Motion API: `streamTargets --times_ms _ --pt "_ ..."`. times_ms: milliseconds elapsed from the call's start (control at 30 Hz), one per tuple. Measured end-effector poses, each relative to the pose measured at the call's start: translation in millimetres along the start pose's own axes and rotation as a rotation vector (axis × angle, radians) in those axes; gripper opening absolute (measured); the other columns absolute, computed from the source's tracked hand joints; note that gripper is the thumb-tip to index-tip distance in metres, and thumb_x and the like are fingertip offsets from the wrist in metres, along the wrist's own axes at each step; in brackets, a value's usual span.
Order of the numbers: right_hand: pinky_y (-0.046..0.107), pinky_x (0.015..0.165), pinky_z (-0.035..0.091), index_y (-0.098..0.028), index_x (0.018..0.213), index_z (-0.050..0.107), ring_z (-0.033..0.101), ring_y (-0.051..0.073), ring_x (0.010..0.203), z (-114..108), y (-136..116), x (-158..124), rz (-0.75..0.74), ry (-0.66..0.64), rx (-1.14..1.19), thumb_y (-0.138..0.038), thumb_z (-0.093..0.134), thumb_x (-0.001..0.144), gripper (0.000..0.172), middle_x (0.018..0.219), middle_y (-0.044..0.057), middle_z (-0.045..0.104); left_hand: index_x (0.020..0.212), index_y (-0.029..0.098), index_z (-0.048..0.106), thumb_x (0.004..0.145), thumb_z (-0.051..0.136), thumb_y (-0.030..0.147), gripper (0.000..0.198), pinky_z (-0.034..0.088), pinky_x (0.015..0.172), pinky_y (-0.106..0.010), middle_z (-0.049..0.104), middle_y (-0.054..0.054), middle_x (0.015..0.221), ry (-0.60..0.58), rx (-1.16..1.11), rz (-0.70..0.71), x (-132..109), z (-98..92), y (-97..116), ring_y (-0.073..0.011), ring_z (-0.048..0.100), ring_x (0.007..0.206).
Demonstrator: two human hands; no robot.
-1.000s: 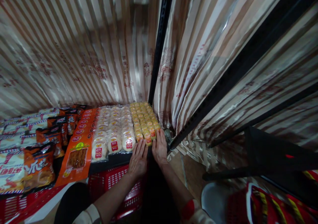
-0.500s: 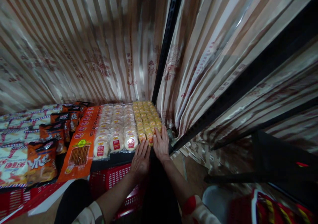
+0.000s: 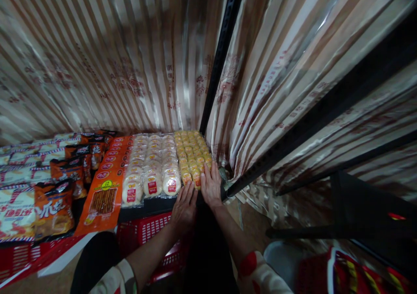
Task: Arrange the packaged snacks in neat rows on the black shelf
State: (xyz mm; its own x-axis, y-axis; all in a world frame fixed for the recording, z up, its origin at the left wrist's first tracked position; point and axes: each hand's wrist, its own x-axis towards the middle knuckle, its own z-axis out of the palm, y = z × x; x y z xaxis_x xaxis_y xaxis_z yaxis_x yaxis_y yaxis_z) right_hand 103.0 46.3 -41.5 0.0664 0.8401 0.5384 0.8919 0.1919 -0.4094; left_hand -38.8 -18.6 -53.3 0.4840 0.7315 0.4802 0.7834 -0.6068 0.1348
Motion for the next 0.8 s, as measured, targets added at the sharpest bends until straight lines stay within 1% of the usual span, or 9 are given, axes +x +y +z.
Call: streamTargets --times_ms 67,167,267,433,533,667,800 --pt "0.05 0.107 0.026 -0.017 0.139 0.035 0.013 0.027 0.139 -1 -1 -2 -0.007 0.003 -0.004 -0.03 0.027 0.094 0.048 0.152 0.012 0.014 0.132 0.007 0.039 0.083 0.038 0.009 0.049 0.031 0.106 -0.05 0.029 -0.019 0.146 -0.001 -0.002 0.002 -1 -0.7 1 -0.0285 0.012 0.139" --pt "0.051 0.107 0.026 -0.016 0.138 0.037 0.012 0.028 0.139 -4 -5 -8 -0.024 0.02 -0.017 -0.029 0.029 0.094 0.047 0.152 0.013 0.013 0.133 0.008 0.038 0.085 0.037 0.01 0.048 0.029 0.107 -0.051 0.026 -0.019 0.147 -0.008 -0.005 -0.002 -6 -1.4 3 -0.0289 0.01 0.139" --pt "0.05 0.106 0.027 -0.016 0.138 0.038 0.013 0.028 0.139 -6 -10 -17 -0.062 0.037 -0.018 -0.027 0.032 0.093 0.046 0.153 0.013 0.011 0.132 0.007 0.039 0.085 0.038 0.01 0.047 0.031 0.106 -0.051 0.025 -0.02 0.147 -0.003 -0.014 0.002 -12 -1.9 6 -0.03 0.011 0.139" --pt "0.053 0.104 0.03 -0.019 0.142 0.029 0.011 0.03 0.139 -4 -14 -35 -0.072 0.039 0.006 -0.027 0.035 0.092 0.05 0.153 0.012 0.008 0.131 0.006 0.041 0.086 0.039 0.012 0.046 0.033 0.106 -0.05 0.024 -0.021 0.147 0.032 -0.029 -0.006 -22 -3.6 8 -0.0302 0.014 0.139" --pt "0.053 0.103 0.031 -0.02 0.143 0.025 0.012 0.029 0.139 -3 -14 -41 -0.049 0.04 0.015 -0.027 0.035 0.092 0.052 0.153 0.012 0.009 0.131 0.007 0.041 0.087 0.038 0.015 0.045 0.035 0.104 -0.05 0.028 -0.021 0.146 0.058 -0.042 -0.006 -26 -2.3 8 -0.0302 0.015 0.138" --pt "0.052 0.103 0.032 -0.022 0.144 0.024 0.014 0.029 0.139 -2 -14 -44 -0.023 0.044 0.026 -0.029 0.035 0.093 0.053 0.153 0.011 0.011 0.131 0.008 0.041 0.089 0.033 0.013 0.043 0.037 0.102 -0.051 0.035 -0.021 0.142 0.078 -0.038 -0.027 -27 2.9 6 -0.0291 0.016 0.138" --pt "0.051 0.103 0.032 -0.021 0.143 0.025 0.015 0.028 0.139 -2 -14 -44 -0.031 0.058 0.006 -0.027 0.036 0.092 0.052 0.152 0.012 0.014 0.13 0.006 0.042 0.09 0.032 0.014 0.042 0.037 0.102 -0.051 0.036 -0.022 0.141 0.062 -0.035 -0.019 -26 5.2 4 -0.029 0.013 0.139"
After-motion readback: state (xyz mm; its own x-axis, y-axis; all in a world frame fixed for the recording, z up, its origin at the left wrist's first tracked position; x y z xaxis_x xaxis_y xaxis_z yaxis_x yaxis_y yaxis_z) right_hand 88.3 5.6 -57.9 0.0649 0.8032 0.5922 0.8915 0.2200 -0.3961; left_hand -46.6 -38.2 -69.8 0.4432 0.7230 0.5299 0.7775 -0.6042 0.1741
